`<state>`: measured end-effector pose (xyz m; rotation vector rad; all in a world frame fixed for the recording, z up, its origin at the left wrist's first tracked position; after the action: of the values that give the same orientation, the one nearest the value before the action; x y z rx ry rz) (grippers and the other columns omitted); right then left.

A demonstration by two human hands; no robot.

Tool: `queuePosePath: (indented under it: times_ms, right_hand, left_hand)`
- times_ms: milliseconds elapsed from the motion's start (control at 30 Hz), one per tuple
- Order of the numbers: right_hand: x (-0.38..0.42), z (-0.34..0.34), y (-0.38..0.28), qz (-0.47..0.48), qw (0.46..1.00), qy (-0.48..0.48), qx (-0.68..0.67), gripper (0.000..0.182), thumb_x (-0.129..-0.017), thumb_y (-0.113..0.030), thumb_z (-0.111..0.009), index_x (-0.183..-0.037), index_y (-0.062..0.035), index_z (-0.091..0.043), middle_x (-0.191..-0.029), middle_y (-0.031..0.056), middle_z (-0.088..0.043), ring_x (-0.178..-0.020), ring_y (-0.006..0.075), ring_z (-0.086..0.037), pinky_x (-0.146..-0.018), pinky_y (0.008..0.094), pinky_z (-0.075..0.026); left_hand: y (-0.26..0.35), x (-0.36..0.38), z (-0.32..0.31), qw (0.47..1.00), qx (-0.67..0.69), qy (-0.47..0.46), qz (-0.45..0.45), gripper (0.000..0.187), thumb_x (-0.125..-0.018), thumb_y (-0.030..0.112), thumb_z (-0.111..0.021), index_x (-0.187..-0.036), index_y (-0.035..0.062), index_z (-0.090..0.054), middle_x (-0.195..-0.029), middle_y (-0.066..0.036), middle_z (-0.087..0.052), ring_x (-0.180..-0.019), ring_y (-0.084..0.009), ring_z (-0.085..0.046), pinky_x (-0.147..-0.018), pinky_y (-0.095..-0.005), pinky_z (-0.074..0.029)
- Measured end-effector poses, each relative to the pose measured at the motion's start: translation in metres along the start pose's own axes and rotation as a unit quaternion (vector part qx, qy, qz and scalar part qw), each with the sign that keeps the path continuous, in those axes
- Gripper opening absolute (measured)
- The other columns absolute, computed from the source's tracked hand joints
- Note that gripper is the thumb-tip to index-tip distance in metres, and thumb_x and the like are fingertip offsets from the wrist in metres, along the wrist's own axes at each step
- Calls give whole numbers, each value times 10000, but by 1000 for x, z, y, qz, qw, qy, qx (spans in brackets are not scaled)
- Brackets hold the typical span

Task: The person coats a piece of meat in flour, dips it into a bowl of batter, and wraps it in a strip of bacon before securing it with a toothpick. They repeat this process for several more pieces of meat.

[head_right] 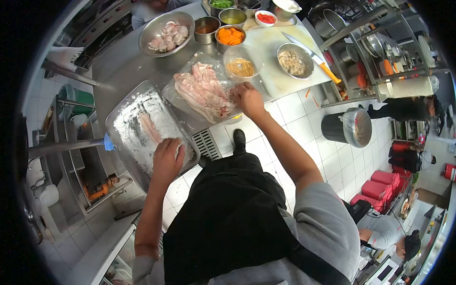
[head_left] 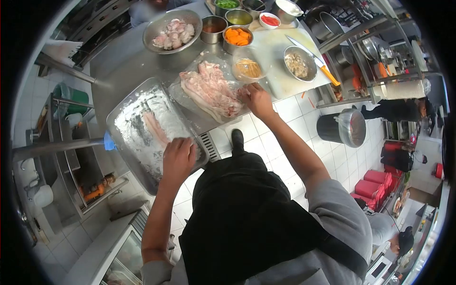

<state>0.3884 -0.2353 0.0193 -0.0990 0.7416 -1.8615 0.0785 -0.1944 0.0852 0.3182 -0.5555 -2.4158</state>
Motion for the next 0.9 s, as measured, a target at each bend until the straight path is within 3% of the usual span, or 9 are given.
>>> queuePosePath:
  times_ms: [200, 267, 367, 433, 533, 667, 733, 833, 900]
  right_hand:
    - [2, -15, 25, -23, 1000, 4, 11, 142, -841, -172, -664, -909, -46, -663, -900, 151, -640, -822, 373, -666, -701, 466, -542]
    - [2, -7, 26, -20, 1000, 11, -3, 160, -824, -181, -690, -889, -37, -663, -865, 168, -650, -785, 379, -660, -682, 456, -535]
    - [5, -6, 46, -84, 990, -52, -100, 158, -843, -167, -710, -887, -21, -671, -785, 132, -667, -686, 287, -657, -623, 387, -513]
    - [8, -18, 66, -170, 913, -107, -355, 172, -858, -142, -735, -936, -1, -674, -735, 76, -662, -631, 163, -607, -588, 310, -477]
    - [3, 5, 61, -187, 899, -117, -377, 170, -877, -115, -730, -981, 6, -672, -741, 23, -636, -644, 90, -565, -578, 269, -456]
    - [-1, 11, 58, -212, 881, -116, -407, 159, -865, -84, -721, -984, 2, -661, -734, 64, -654, -623, 122, -592, -585, 285, -470]
    - [-5, 15, 55, -123, 967, -72, -212, 128, -844, -70, -704, -944, -7, -654, -754, 123, -662, -669, 219, -646, -591, 344, -495]
    - [-4, 9, 37, 52, 995, -4, -88, 142, -804, -80, -703, -920, -20, -646, -809, 179, -652, -777, 337, -662, -660, 422, -526]
    - [3, 1, 36, 49, 996, 18, -74, 147, -795, -93, -707, -913, -27, -649, -839, 180, -647, -812, 361, -652, -697, 444, -530]
  left_hand:
    - [39, -93, -44, 975, 217, 20, -36, 201, -892, 105, -647, -1045, -25, -634, -962, -205, -646, -852, -398, -628, -748, -453, -508]
    - [39, -122, -62, 971, 236, 23, -7, 236, -885, 52, -637, -1110, -19, -650, -994, -170, -672, -911, -323, -668, -793, -387, -526]
    - [38, -155, -87, 967, 236, 69, -71, 269, -876, 44, -635, -1139, -5, -656, -1082, -177, -661, -992, -326, -657, -852, -386, -526]
    - [40, -171, -100, 964, 256, 45, -61, 256, -869, 55, -631, -1117, -5, -655, -1114, -186, -651, -1061, -350, -610, -917, -405, -495]
    - [52, -187, -121, 964, 254, 20, -81, 223, -854, 61, -624, -1065, -1, -657, -1141, -186, -640, -1143, -364, -554, -979, -425, -461]
    - [62, -202, -143, 991, 93, -29, -97, 143, -830, 52, -614, -958, 9, -662, -1120, -165, -630, -1144, -343, -541, -956, -442, -457]
    - [60, -200, -152, 991, 74, -1, -109, 115, -819, 53, -621, -920, 11, -655, -1074, -161, -633, -1110, -349, -551, -934, -457, -459]
    - [51, -206, -161, 989, 99, 41, -99, 93, -815, 37, -630, -900, 16, -662, -1011, -166, -648, -1033, -346, -594, -884, -452, -483]
    - [44, -207, -163, 985, 147, 47, -81, 106, -822, 19, -633, -919, 19, -676, -995, -173, -659, -989, -338, -627, -856, -434, -504]
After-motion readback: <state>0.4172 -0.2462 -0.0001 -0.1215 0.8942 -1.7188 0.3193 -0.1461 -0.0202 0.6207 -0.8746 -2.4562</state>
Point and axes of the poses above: each hand's wrist, its own x-axis away from the middle knuckle, its own z-axis out of the back of the hand, y = z × x, the point moved 7 cm from there along -x, towards the middle knuckle
